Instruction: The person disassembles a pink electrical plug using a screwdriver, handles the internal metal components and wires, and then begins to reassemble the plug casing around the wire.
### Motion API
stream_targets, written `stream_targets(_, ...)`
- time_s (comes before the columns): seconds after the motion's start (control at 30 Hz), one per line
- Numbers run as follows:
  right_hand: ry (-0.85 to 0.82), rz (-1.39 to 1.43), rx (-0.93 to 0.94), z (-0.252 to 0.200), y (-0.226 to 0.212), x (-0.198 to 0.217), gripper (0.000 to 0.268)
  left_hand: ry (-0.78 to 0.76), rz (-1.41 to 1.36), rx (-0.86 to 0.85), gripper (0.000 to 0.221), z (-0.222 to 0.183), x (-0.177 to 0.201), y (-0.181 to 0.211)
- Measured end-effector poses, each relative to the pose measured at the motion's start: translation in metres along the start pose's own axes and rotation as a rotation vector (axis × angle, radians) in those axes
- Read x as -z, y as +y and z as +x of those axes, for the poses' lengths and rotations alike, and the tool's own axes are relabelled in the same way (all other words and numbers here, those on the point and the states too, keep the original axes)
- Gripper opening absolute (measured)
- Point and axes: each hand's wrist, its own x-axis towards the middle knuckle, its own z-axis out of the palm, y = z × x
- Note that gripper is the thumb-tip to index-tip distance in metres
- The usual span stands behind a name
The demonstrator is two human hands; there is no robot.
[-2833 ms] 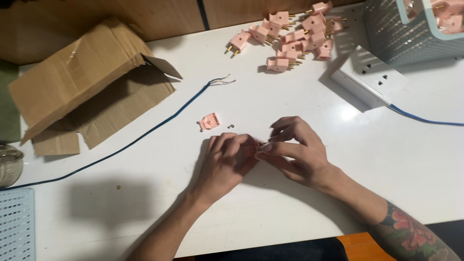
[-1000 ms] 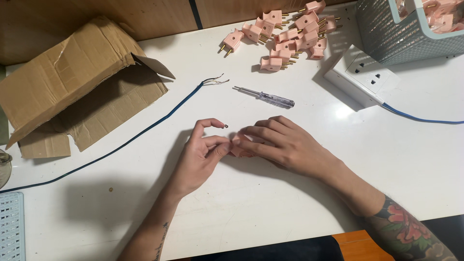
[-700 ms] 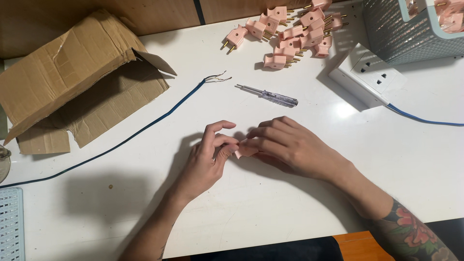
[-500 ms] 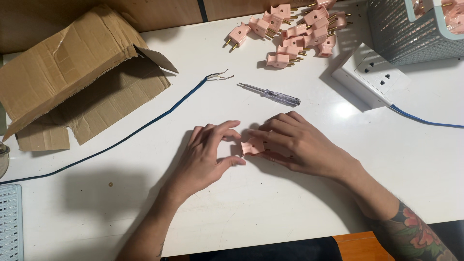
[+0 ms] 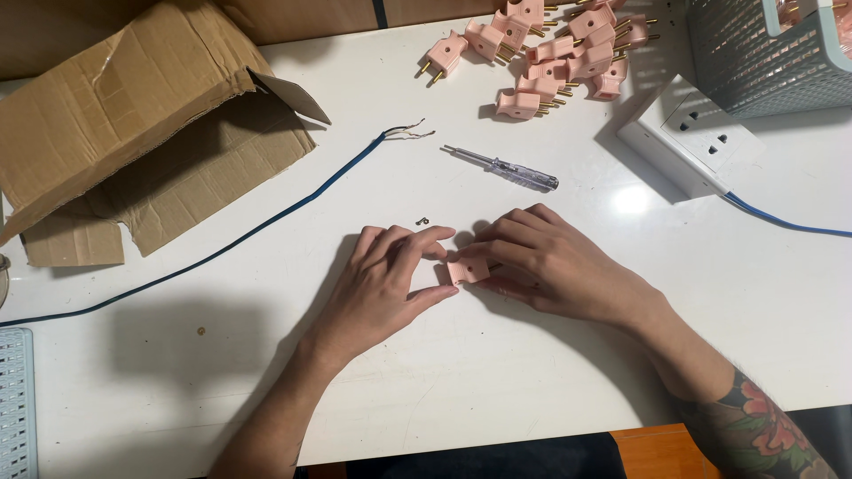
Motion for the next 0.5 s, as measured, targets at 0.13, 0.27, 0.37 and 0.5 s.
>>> stream_targets(0.13,-0.002,-0.001,-0.003,-0.0003,0.0006,-0.0022,0.028,0.003,-0.015,0.000,0.073,0.0004,0.0017,0.0015)
stream_targets(0.27,-0.011,-0.007,-0.016,0.0002,0.0009,-0.0013,0.029,0.003,-0.004,-0.009,0.071,0.0012,0.0010,0.0012)
stream_targets(0.37,-0.018,-0.003,-0.026,0.0003,0.0017,0.0004,0.029,0.013,0.003,-0.014,0.068,0.0015,0.0005,0.0008)
stream_targets(0.5,-0.017,0.002,-0.030,0.0006,0.0013,0.0011,0.029,0.025,0.003,-0.017,0.065,0.0020,0.0001,0.0001)
